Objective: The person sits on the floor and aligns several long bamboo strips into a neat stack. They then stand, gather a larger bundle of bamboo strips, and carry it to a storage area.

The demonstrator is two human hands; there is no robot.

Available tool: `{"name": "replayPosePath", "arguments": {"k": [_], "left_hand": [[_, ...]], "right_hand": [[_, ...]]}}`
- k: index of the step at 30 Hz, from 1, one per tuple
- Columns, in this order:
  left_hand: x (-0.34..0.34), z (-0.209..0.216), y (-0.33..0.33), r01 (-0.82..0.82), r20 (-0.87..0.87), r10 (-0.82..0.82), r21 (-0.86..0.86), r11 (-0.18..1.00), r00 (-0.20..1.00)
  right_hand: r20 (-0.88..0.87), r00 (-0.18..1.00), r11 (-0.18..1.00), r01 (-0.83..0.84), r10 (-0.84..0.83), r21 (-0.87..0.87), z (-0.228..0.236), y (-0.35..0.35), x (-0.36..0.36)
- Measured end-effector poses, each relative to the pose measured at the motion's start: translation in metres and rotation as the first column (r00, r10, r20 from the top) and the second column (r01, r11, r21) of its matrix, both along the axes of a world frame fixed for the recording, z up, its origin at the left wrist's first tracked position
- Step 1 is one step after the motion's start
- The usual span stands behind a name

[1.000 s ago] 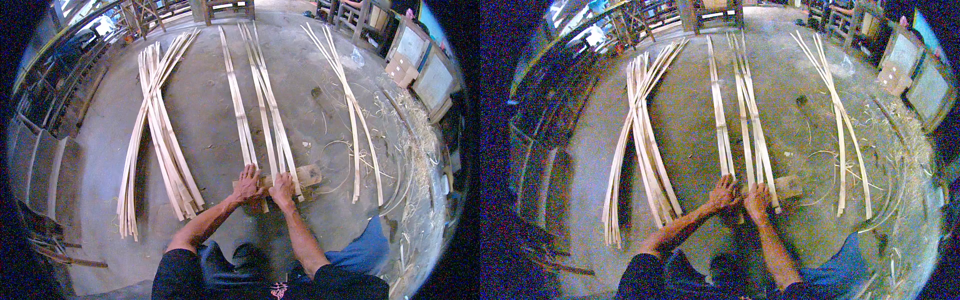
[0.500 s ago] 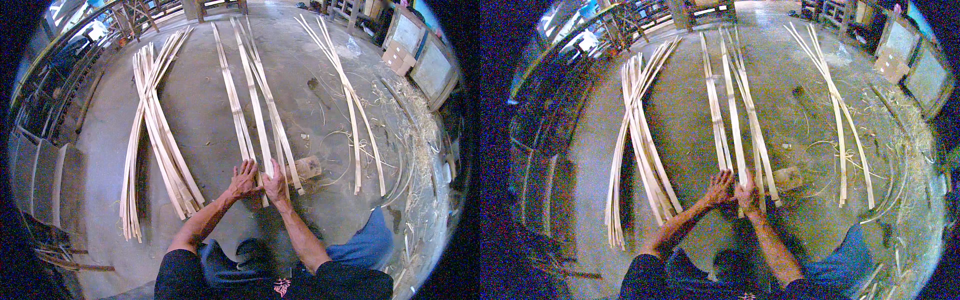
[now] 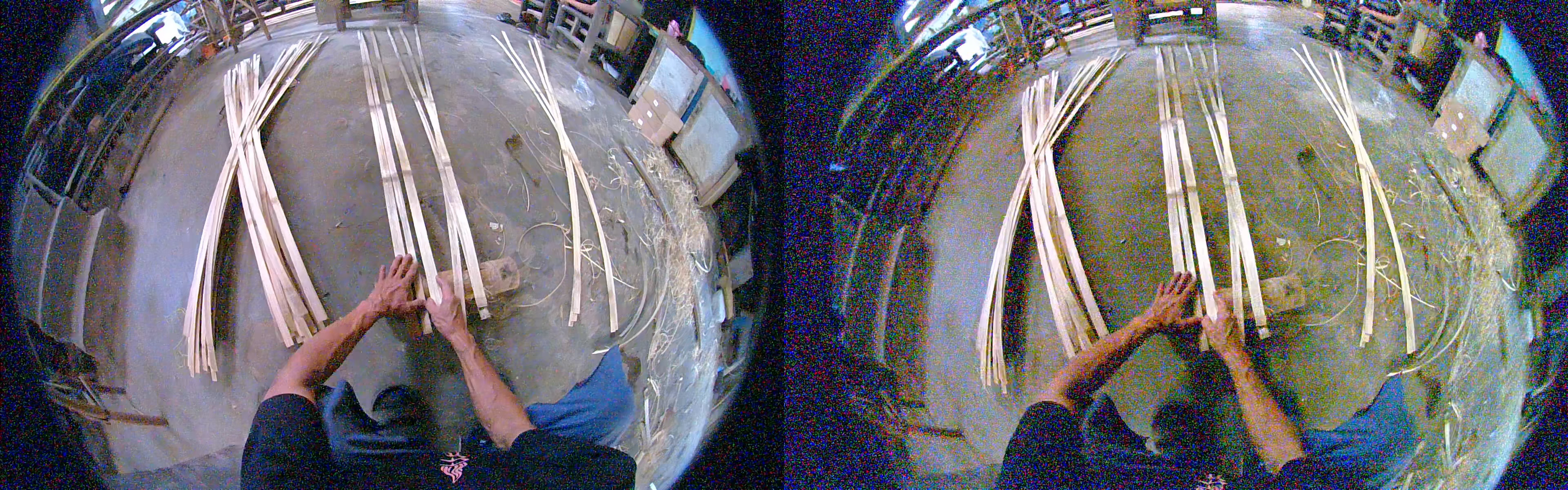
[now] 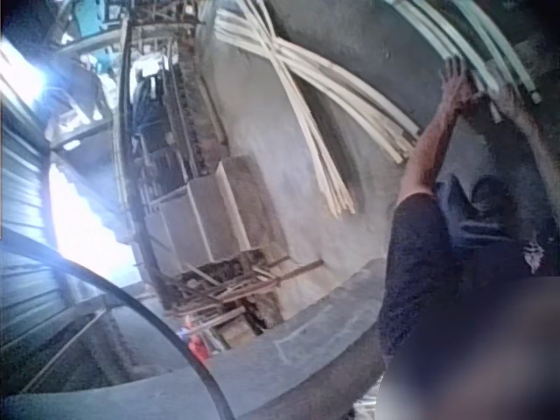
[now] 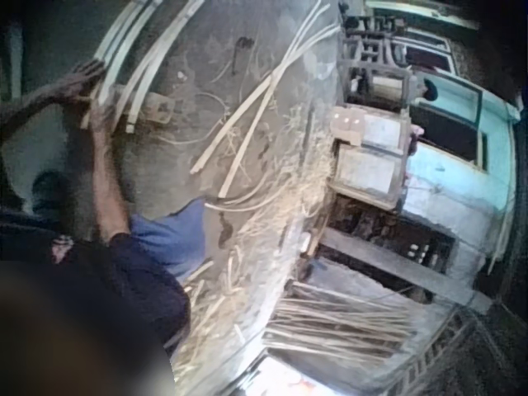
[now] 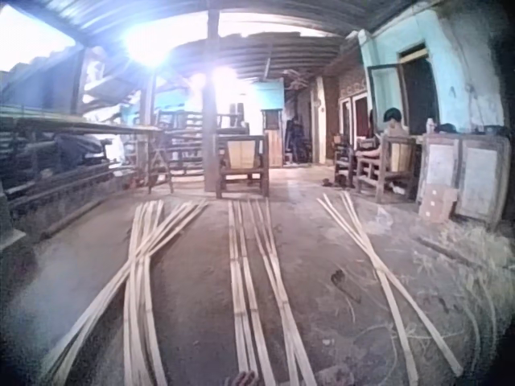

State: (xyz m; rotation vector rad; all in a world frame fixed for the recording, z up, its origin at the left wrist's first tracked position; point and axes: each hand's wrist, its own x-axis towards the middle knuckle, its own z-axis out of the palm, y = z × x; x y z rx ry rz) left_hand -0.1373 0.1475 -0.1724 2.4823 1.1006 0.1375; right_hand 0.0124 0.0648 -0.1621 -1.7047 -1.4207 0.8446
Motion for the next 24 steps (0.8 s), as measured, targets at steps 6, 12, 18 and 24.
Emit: {"name": "replayPosePath", "arguments": {"k": [6,12,18,24], "left_hand": [[0.001,0.008,0.004,0.007,-0.079,-0.012,-0.059,0.998,0.997],[-0.001,0.012,0.004,0.021,-0.051,-0.025,-0.077,0.997,0.998],[0.002,0.015,0.002,-0.007,-0.018,0.006,-0.070,0.998,1.000],[0.020,0.023,-0.004,-0.017,-0.100,0.016,-0.005,1.000,0.995]], "right_hand": [[0.025,0.999,1.000,-0.022,0.022,-0.009,0.011,-0.006,-0.003],[-0.046,0.978,0.951,-0.208,0.202,-0.228,0.030,0.018,0.013],[0.160,0.984,0.987,-0.055,0.079,-0.152,0.056,0.081,0.039],[0.043,0.978,0.966,-0.209,0.205,0.150,0.135,0.095,0.076]]}}
